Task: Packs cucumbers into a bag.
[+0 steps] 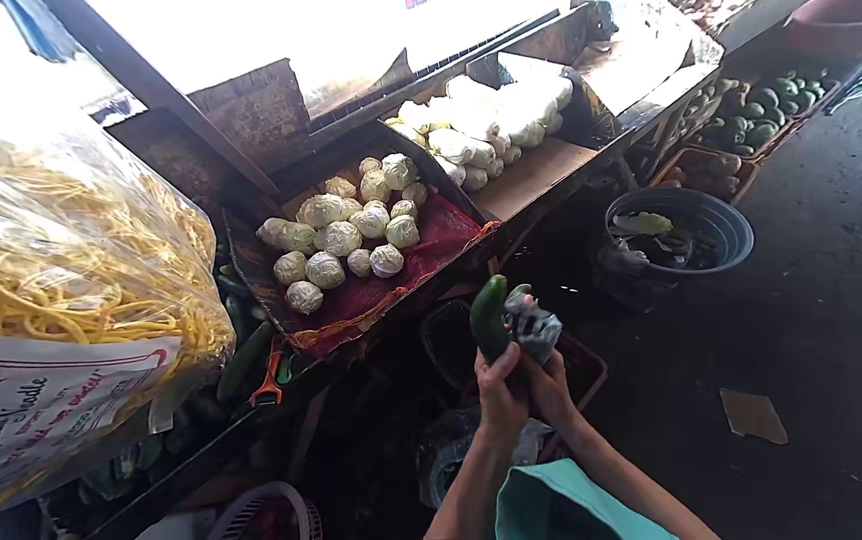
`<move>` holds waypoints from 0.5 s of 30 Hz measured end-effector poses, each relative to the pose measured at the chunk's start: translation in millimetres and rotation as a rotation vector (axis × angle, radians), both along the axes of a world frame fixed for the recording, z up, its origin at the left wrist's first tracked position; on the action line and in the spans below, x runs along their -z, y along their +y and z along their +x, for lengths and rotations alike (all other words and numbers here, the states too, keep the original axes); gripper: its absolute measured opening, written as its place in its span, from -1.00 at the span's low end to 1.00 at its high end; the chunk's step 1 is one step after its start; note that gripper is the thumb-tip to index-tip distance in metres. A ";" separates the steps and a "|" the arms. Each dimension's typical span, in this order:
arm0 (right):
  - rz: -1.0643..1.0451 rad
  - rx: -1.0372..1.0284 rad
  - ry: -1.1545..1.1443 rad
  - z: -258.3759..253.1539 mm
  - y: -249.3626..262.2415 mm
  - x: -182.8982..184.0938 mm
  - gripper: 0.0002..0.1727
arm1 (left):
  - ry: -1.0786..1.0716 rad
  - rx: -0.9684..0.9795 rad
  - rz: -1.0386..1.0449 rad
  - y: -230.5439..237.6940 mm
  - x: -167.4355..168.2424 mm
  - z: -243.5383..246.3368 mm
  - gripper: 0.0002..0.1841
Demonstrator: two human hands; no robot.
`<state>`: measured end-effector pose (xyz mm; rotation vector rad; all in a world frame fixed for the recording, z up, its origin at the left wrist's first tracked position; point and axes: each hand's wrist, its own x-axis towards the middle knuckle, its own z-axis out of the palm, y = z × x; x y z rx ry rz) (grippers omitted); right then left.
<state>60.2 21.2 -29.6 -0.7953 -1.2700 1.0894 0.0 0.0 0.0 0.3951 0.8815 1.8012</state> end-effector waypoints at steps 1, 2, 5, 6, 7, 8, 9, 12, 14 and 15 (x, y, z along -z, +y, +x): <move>0.109 0.016 -0.109 0.0 -1.6 -0.5 -0.68 | -0.081 0.027 0.010 2.2 -0.1 -6.8 -0.54; 0.208 0.001 -0.195 1.9 -2.0 -2.2 -0.67 | -0.162 0.060 0.027 3.6 2.0 -13.7 -0.51; 0.188 -0.127 -0.195 14.0 -10.5 -17.6 -0.73 | -0.319 0.169 0.088 3.0 14.2 -37.7 -0.42; 0.055 -0.177 -0.082 19.9 -14.0 -27.1 -0.81 | -0.333 0.205 0.102 2.3 20.4 -47.1 -0.46; -0.101 -0.219 0.064 26.8 -13.1 -35.6 -0.84 | -0.360 0.231 0.094 2.2 26.3 -55.8 -0.48; -0.229 -0.231 0.206 33.1 -8.6 -41.8 -0.79 | -0.384 0.225 0.047 1.4 28.3 -61.7 -0.51; -0.292 -0.220 0.319 37.2 -3.3 -45.1 -0.79 | -0.381 0.203 -0.006 -0.5 27.5 -64.1 -0.53; -0.155 -0.154 0.298 27.5 4.4 -46.8 -0.74 | 0.082 0.092 -0.200 -7.0 14.6 -43.7 -0.55; 0.117 -0.080 0.105 10.3 11.1 -47.6 -0.17 | 0.631 0.004 -0.186 -16.8 14.2 -15.5 -0.30; 0.260 0.000 0.020 7.1 19.8 -45.5 -0.03 | 0.843 -0.043 -0.148 -20.0 14.1 -4.7 -0.23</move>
